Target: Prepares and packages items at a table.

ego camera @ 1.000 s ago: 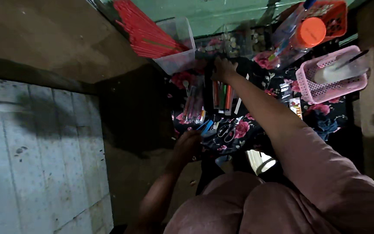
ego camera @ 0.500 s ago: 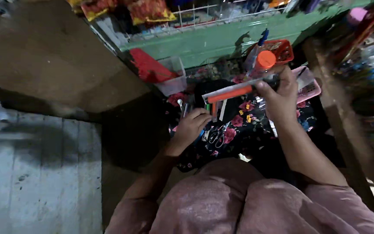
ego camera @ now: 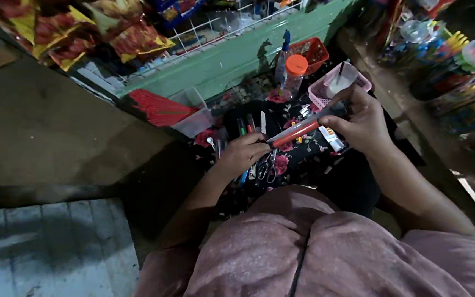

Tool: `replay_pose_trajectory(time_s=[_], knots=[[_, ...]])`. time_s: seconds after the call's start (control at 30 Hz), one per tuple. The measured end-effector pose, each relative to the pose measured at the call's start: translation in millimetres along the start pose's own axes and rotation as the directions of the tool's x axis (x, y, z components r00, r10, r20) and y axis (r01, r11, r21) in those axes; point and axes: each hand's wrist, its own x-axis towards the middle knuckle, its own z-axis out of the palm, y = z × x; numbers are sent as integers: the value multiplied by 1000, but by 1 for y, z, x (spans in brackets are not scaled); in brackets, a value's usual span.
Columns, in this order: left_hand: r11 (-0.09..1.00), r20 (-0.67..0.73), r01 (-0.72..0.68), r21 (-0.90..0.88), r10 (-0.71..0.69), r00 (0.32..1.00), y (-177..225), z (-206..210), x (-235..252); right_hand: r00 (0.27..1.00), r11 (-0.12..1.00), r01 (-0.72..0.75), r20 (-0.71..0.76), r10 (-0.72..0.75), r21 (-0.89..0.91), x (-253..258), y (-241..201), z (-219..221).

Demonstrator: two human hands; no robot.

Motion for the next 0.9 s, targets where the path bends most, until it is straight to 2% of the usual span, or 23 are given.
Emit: replay_pose_trajectory(time_s=[0.07,0.17,0.23,0.3,0.37,0.47,0.57,0.7,0.9], knots=[[999,53,-45,18,44,998,0,0,1,997,997,10,76,-4,-80,8,-9,-4],[986,88,-118,114,109,990,4,5,0,987,981,-37,143,65,-192,20,-24,-5],[984,101,-72,165,56,993,17,7,0,983,968,-45,161,86,-246,25,-32,-5],[989,90,-39,143,27,996,24,10,1,980,960,-55,170,104,-273,28,-37,-5],[992,39,-81,92,78,996,14,18,-3,982,961,-50,164,97,-270,29,-37,-5],[998,4,-41,46,41,999,13,22,-4,982,970,-16,179,61,-243,28,-34,-8],[1000,8,11,25,-11,1000,16,20,0,965,980,86,260,-37,-178,27,-29,-14],[1000,29,8,1,-8,1000,14,20,4,922,977,143,381,-72,-160,23,-32,-18],[993,70,-99,58,95,993,8,24,12,878,966,197,468,-98,-168,27,-27,-20]])
